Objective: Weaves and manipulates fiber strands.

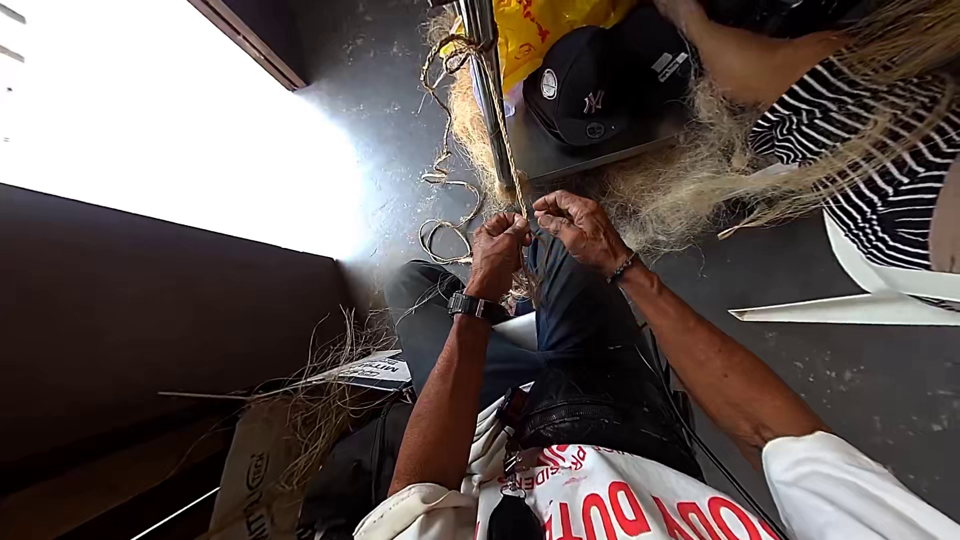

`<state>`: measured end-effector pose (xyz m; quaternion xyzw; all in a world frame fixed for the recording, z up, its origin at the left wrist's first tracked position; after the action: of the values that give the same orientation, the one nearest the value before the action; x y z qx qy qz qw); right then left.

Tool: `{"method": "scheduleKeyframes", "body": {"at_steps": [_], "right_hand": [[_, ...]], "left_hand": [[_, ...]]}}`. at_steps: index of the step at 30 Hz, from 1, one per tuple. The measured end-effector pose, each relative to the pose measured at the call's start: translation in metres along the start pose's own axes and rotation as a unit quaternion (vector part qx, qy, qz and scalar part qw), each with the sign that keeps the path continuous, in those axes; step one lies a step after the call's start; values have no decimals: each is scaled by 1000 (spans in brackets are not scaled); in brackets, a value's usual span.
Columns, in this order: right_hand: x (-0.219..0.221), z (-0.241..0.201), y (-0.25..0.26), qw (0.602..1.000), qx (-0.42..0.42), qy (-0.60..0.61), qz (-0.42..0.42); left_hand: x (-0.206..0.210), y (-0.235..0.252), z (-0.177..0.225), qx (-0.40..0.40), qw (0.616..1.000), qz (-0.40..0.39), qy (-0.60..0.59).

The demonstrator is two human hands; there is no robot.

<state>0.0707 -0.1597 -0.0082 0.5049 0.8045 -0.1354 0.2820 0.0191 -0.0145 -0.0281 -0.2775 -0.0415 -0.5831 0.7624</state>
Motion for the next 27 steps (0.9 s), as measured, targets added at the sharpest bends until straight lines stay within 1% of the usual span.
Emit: {"method": "scheduleKeyframes", "body": {"at_steps": [1, 2, 4, 6, 8, 12, 15, 17, 19, 23, 25, 27], "right_hand": [[7, 4, 8, 997, 31, 65, -39], [15, 7, 12, 985, 68, 138, -79], [28, 13, 15, 950, 141, 247, -127], [36, 17, 14, 926, 173, 307, -135], [38, 19, 14, 915, 178, 336, -133], [40, 22, 17, 930, 142, 316, -124], [36, 18, 21, 949, 116, 260, -135], [33, 14, 23, 960, 99, 221, -144], [30, 10, 25, 964, 91, 200, -152], [31, 11, 26, 966, 76, 202, -145], [33, 12, 26, 968, 69, 189, -150], [36, 10, 24, 962, 89, 188, -175]], "left_hand": [[1, 1, 0, 5, 1000, -1, 5], [2, 1, 1, 7, 1000, -1, 19], [2, -2, 5, 10, 998, 2, 62], [0, -8, 9, 24, 994, 8, 110], [-3, -12, 10, 51, 987, 18, 152], [-1, -15, 12, 131, 953, 52, 267], [0, -5, 9, 208, 920, 107, 316], [1, -4, 8, 235, 905, 124, 333], [1, -6, 9, 239, 904, 119, 335], [2, -17, 15, 223, 919, 61, 318], [-2, -8, 10, 231, 921, 78, 304], [-4, -5, 9, 237, 920, 89, 299]]}}
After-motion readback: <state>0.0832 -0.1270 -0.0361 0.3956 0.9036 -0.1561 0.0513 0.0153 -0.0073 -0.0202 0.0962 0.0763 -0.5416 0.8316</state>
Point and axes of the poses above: each hand's wrist, its own y-axis towards the middle knuckle, its own x-axis out of the palm, z = x × y, the point moved 6 cm from there along y, towards the middle knuckle, and after that the axes turned 15 degrees about -y, right-handed, at the moved point
